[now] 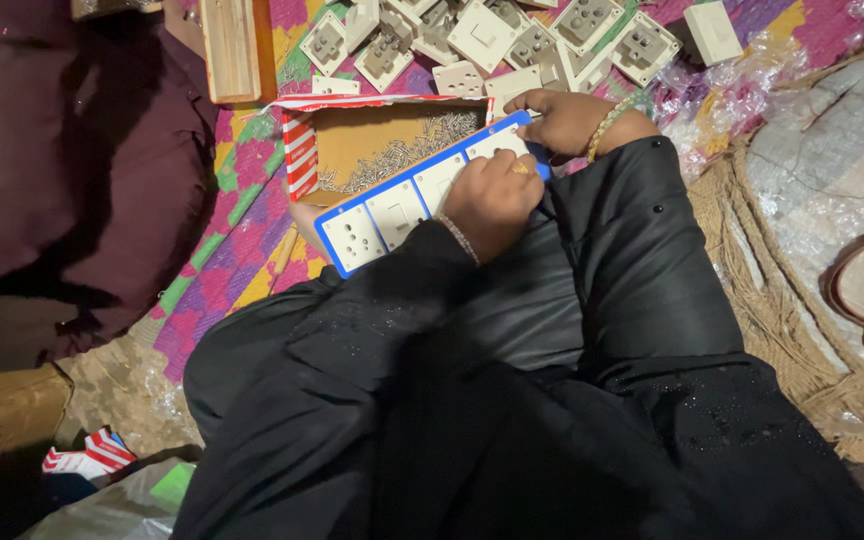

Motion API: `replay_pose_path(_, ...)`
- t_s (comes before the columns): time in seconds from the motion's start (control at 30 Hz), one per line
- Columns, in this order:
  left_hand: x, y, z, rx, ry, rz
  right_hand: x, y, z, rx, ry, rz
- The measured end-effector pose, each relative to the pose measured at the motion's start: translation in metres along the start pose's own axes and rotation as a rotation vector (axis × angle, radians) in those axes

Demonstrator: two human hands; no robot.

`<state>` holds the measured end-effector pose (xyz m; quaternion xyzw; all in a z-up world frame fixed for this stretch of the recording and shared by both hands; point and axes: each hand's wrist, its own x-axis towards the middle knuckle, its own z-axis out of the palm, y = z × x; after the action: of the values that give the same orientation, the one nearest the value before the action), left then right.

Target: The person assembles small electrical components by inserting metal pins into white plastic blocks and placing them into a green plastic frame. They handle the blocks and pins by hand, repeatedly picking up components and inserting them into the frame.

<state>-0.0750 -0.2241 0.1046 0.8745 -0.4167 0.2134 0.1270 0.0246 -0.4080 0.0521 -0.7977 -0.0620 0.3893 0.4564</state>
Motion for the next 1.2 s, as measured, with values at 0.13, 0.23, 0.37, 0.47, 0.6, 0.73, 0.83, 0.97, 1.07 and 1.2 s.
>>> replay_pose_path(0.13, -0.009, 0.001, -0.004, 0.034, -0.096, 0.036, 0.0, -0.002, 0.0, -0.092, 0.053, 0.006)
replay_pose_path(0.23, -0.015, -0.004, -0.007, -0.119, -0.052, -0.052, -0.003, -0.007, 0.001, -0.007, 0.049, 0.127)
replay_pose_path(0.37, -0.034, -0.03, -0.019, -0.279, -0.044, -0.306, -0.006, -0.011, 0.001, -0.194, 0.128, -0.017)
replay_pose_path(0.47, -0.05, -0.037, -0.029, -0.11, -0.286, -0.509, -0.009, -0.009, 0.002, -0.088, 0.145, 0.128)
replay_pose_path(0.6, -0.052, -0.042, -0.032, -0.174, -0.517, -0.608, -0.001, -0.014, 0.005, -0.128, 0.173, 0.178)
replay_pose_path(0.73, -0.05, -0.045, -0.033, -0.173, -0.658, -0.581, 0.005, 0.002, 0.005, -0.106, 0.11, 0.145)
replay_pose_path(0.83, -0.049, -0.046, -0.035, -0.172, -0.634, -0.578, 0.021, 0.016, 0.005, -0.273, 0.144, 0.069)
replay_pose_path(0.97, -0.051, -0.037, -0.032, -0.102, -0.63, -0.601, 0.037, 0.041, 0.007, -0.25, 0.195, 0.031)
replay_pose_path(1.07, -0.054, -0.036, -0.031, -0.125, -0.615, -0.621, 0.038, 0.052, 0.008, -0.304, 0.241, -0.1)
replay_pose_path(1.2, -0.061, -0.039, -0.033, -0.103, -0.483, -0.567, 0.021, 0.042, 0.013, -0.338, 0.351, -0.232)
